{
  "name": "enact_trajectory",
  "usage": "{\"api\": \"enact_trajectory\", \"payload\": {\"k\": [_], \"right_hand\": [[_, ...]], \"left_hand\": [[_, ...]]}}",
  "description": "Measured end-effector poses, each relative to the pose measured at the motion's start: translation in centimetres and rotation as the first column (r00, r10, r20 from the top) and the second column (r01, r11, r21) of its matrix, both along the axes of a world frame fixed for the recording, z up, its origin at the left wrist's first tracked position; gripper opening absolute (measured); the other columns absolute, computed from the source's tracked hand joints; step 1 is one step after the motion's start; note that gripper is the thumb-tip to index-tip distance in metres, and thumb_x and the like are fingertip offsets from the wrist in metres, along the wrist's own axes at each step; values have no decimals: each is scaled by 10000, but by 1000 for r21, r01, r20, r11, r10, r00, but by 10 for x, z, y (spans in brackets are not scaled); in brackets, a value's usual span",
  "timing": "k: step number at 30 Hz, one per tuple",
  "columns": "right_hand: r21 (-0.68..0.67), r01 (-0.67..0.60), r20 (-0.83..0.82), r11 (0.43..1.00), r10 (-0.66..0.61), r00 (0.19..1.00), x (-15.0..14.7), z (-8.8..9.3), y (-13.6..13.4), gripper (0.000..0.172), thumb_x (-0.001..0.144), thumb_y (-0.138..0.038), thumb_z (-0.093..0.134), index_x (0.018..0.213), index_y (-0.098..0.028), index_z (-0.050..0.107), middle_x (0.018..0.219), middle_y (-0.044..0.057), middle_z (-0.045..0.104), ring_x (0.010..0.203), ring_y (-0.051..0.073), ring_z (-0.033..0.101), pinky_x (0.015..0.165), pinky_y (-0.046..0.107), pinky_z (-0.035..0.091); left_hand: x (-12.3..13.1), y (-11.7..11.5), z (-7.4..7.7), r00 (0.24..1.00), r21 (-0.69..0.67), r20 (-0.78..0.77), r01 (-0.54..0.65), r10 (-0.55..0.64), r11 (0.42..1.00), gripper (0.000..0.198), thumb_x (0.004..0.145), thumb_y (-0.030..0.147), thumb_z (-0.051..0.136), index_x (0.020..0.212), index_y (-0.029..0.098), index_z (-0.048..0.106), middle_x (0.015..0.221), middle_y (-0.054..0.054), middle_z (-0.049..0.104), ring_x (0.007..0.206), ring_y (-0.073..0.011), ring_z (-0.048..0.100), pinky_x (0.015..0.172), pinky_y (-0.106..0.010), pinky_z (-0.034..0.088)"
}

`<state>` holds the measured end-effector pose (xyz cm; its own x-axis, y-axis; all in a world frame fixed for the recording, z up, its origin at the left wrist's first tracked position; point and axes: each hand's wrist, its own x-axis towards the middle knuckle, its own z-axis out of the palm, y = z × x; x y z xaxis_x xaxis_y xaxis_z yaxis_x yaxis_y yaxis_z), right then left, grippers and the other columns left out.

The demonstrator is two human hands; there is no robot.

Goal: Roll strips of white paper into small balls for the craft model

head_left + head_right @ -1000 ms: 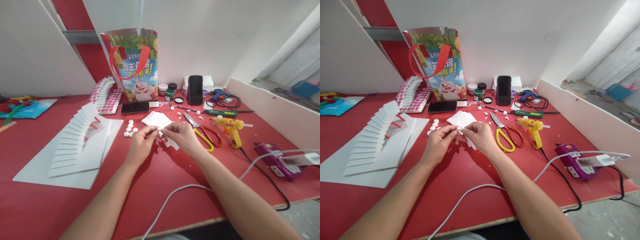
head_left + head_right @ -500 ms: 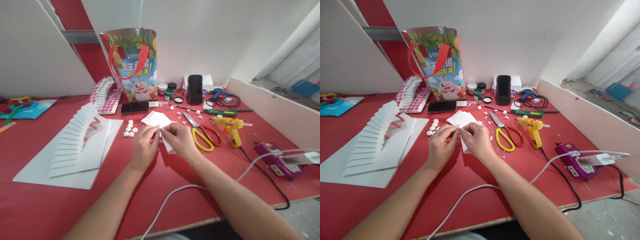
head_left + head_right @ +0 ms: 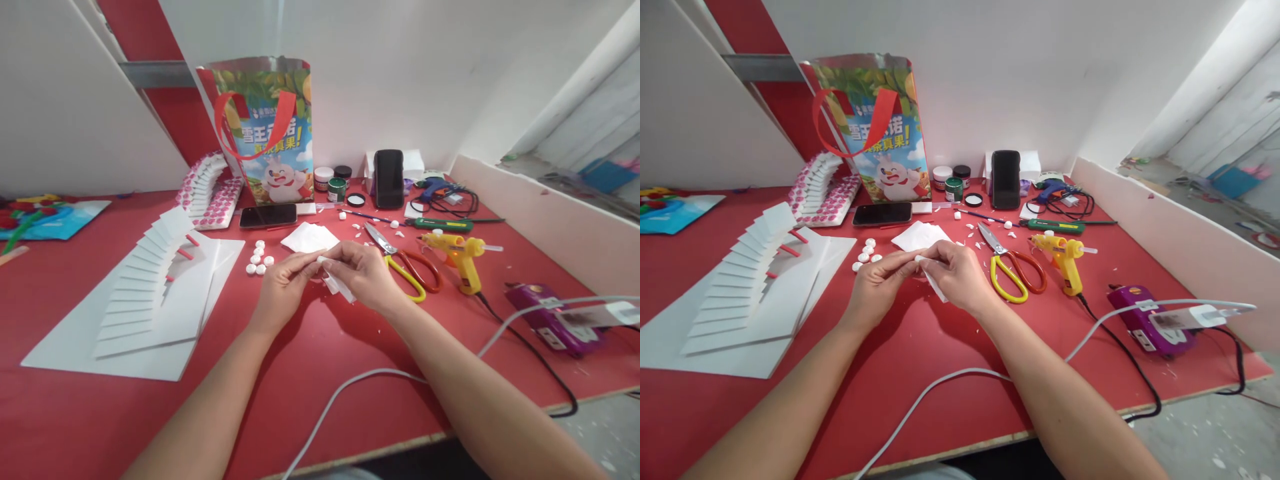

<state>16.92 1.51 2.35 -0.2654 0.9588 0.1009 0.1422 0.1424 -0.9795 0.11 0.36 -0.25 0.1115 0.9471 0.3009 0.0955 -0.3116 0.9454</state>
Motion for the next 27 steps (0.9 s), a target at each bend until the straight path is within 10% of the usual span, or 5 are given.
{"api": "enact_trajectory", "payload": {"k": [7,11,19,27], "right_hand": [[-20,57,87,998,-55,995,-2,-2,-1,197,845,-351,654,787,-162,662,694,47,705,578,145,608,521,248,442],[-251,5,-72,968,-24,997,3,5,3,290,778,-418,781,819,-168,641,679,36,695,582,163,640,530,249,472],[-713,-460,-558,529,-31,830,7,16,7,385,1043,-433,342,866,-170,558,745,86,692,657,210,700,728,378,583],[-665,-587,-691,461,-83,718,6,17,5,254,1039,-263,398,882,-151,563,669,-17,477,492,67,395,471,159,403]], "left_hand": [[7,-6,4,988,172,-122,-72,94,982,196,963,249,594,1023,209,777,908,-30,699,819,-150,659,752,-257,552],[9,-8,4,972,204,-158,-140,174,969,212,993,253,531,1012,192,734,915,-36,663,796,-147,638,730,-253,545],[2,-6,7,971,258,-211,-58,115,965,191,996,222,518,998,197,707,948,-52,680,883,-173,646,805,-277,512],[4,-7,7,979,223,-168,-72,111,972,180,981,241,555,983,193,728,912,-42,675,853,-164,631,793,-269,508]]}}
